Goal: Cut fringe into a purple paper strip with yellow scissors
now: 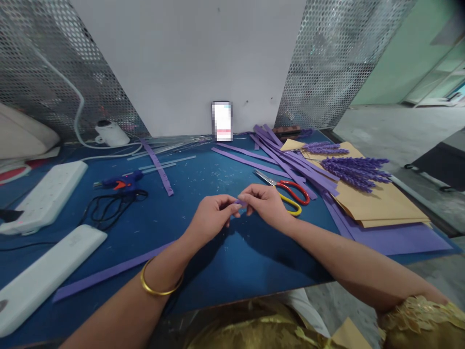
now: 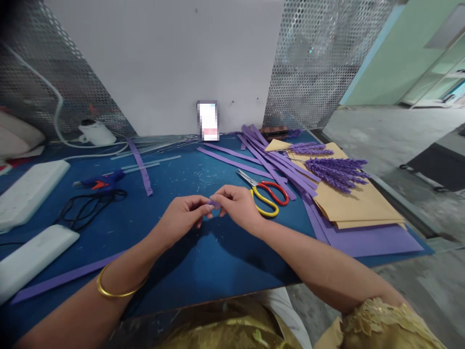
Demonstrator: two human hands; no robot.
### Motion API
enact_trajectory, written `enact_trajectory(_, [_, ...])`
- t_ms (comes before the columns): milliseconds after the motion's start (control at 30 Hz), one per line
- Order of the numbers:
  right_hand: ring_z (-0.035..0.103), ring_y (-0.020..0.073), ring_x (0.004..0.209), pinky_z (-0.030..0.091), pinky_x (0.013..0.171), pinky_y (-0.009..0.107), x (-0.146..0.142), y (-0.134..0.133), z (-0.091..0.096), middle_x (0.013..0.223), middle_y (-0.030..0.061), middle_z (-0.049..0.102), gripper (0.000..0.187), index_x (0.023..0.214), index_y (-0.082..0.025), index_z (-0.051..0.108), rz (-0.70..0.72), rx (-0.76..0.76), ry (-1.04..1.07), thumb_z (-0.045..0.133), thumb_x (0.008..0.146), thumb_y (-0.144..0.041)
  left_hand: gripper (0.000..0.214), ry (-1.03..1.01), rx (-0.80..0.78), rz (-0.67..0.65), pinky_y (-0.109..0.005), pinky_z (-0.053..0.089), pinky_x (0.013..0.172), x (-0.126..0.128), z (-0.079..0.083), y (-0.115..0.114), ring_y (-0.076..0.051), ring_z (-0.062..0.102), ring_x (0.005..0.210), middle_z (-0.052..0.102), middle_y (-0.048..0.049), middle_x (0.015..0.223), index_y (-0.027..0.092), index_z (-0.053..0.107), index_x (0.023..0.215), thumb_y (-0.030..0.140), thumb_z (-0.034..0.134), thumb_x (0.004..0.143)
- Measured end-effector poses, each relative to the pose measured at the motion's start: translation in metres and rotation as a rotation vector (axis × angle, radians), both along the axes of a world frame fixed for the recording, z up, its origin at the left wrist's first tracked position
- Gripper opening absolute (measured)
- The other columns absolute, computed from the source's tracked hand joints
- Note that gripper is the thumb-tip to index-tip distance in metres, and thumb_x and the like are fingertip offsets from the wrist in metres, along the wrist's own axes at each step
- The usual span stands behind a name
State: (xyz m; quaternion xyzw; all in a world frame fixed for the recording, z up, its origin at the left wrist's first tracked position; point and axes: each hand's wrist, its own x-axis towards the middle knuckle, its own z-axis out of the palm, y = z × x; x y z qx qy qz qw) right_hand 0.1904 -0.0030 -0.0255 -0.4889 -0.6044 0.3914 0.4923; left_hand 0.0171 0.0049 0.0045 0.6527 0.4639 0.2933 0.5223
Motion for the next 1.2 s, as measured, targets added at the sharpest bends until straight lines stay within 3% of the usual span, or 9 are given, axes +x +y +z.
enact_trajectory(167, [0.065, 0.0169, 0.068, 0.048, 0.066, 0.029, 0.031, 0.013, 0.021, 0.078, 0.002, 0.069, 0.016, 0.087, -0.022, 0.063, -0.148, 0.07, -0.377, 0.051, 0.095, -0.03, 0.022, -0.152, -0.127, 0.099, -0.018, 0.034, 0.044, 0.001, -0.011, 0.004, -0.005, 0.047, 0.045, 0.067, -0.0017, 0.068, 0.014, 0.071, 0.079, 0.036, 0.073, 0.078])
enact_trajectory(233, [0.065, 0.0229, 0.082, 0.044, 0.072, 0.031, 0.051, 0.015, 0.033, 0.084, 0.0056, 0.069, 0.005, 0.09, -0.021, 0.063, -0.187, 0.042, -0.601, 0.059, 0.087, -0.022, 0.025, -0.224, -0.163, 0.135, -0.017, 0.035, 0.044, 0.001, -0.014, 0.007, -0.006, 0.048, 0.046, 0.067, -0.002, 0.069, 0.013, 0.072, 0.081, 0.038, 0.075, 0.076])
enact_trajectory(300, [0.064, 0.028, 0.091, 0.042, 0.074, 0.033, 0.066, 0.011, 0.041, 0.088, 0.0101, 0.069, 0.011, 0.091, -0.018, 0.063, -0.187, -0.026, -0.819, 0.063, 0.08, -0.016, 0.028, -0.279, -0.205, 0.18, -0.018, 0.036, 0.044, 0.0, -0.016, 0.009, -0.006, 0.05, 0.047, 0.066, -0.0021, 0.069, 0.014, 0.071, 0.08, 0.04, 0.077, 0.073])
enact_trajectory(433, [0.066, 0.0317, 0.09, 0.043, 0.072, 0.033, 0.077, -0.002, 0.04, 0.09, 0.0156, 0.07, 0.023, 0.097, -0.013, 0.062, -0.137, -0.206, -1.148, 0.068, 0.076, -0.019, 0.027, -0.346, -0.253, 0.23, -0.019, 0.039, 0.045, 0.002, -0.02, 0.011, -0.007, 0.053, 0.049, 0.068, -0.003, 0.071, 0.014, 0.069, 0.077, 0.038, 0.079, 0.069])
enact_trajectory(533, [0.066, 0.032, 0.1, 0.045, 0.076, 0.033, 0.074, -0.006, 0.034, 0.108, 0.0199, 0.067, 0.031, 0.109, -0.012, 0.059, -0.13, -0.283, -1.299, 0.065, 0.08, -0.021, 0.024, -0.374, -0.25, 0.248, -0.017, 0.035, 0.042, 0.002, -0.022, 0.012, -0.006, 0.049, 0.046, 0.067, -0.002, 0.07, 0.014, 0.067, 0.075, 0.035, 0.077, 0.07])
enact_trajectory(633, [0.066, 0.0327, 0.103, 0.046, 0.077, 0.034, 0.074, -0.004, 0.033, 0.112, 0.0214, 0.065, 0.036, 0.115, -0.012, 0.058, -0.127, -0.337, -1.4, 0.063, 0.082, -0.021, 0.023, -0.41, -0.256, 0.255, -0.017, 0.03, 0.04, 0.002, -0.023, 0.012, -0.004, 0.043, 0.043, 0.065, 0.0006, 0.067, 0.014, 0.067, 0.079, 0.033, 0.076, 0.07])
enact_trajectory(867, [0.066, 0.0278, 0.09, 0.046, 0.072, 0.034, 0.081, 0.007, 0.029, 0.101, 0.0156, 0.067, 0.037, 0.118, -0.01, 0.058, -0.075, -0.34, -1.44, 0.062, 0.082, -0.016, 0.036, -0.487, -0.292, 0.281, -0.016, 0.023, 0.037, 0.001, -0.024, 0.014, -0.002, 0.036, 0.039, 0.06, 0.003, 0.062, 0.011, 0.069, 0.09, 0.039, 0.079, 0.068])
enact_trajectory(1033, [0.064, 0.0289, 0.087, 0.039, 0.065, 0.031, 0.083, 0.015, 0.02, 0.105, 0.0189, 0.066, 0.064, 0.136, -0.012, 0.051, -0.064, -0.223, -1.271, 0.063, 0.073, -0.009, 0.036, -0.526, -0.298, 0.31, -0.016, 0.029, 0.038, 0.001, -0.024, 0.015, -0.003, 0.043, 0.041, 0.06, 0.0025, 0.062, 0.012, 0.067, 0.082, 0.041, 0.081, 0.066])
enact_trajectory(1200, [0.061, 0.0192, 0.078, 0.042, 0.063, 0.027, 0.072, 0.013, 0.02, 0.101, 0.0075, 0.065, 0.088, 0.156, -0.022, 0.027, 0.047, -0.077, -0.977, 0.059, 0.075, -0.011, 0.031, -0.562, -0.304, 0.317, -0.016, 0.035, 0.041, 0.003, -0.026, 0.015, -0.005, 0.049, 0.044, 0.061, 0.0023, 0.061, 0.013, 0.065, 0.078, 0.037, 0.081, 0.066])
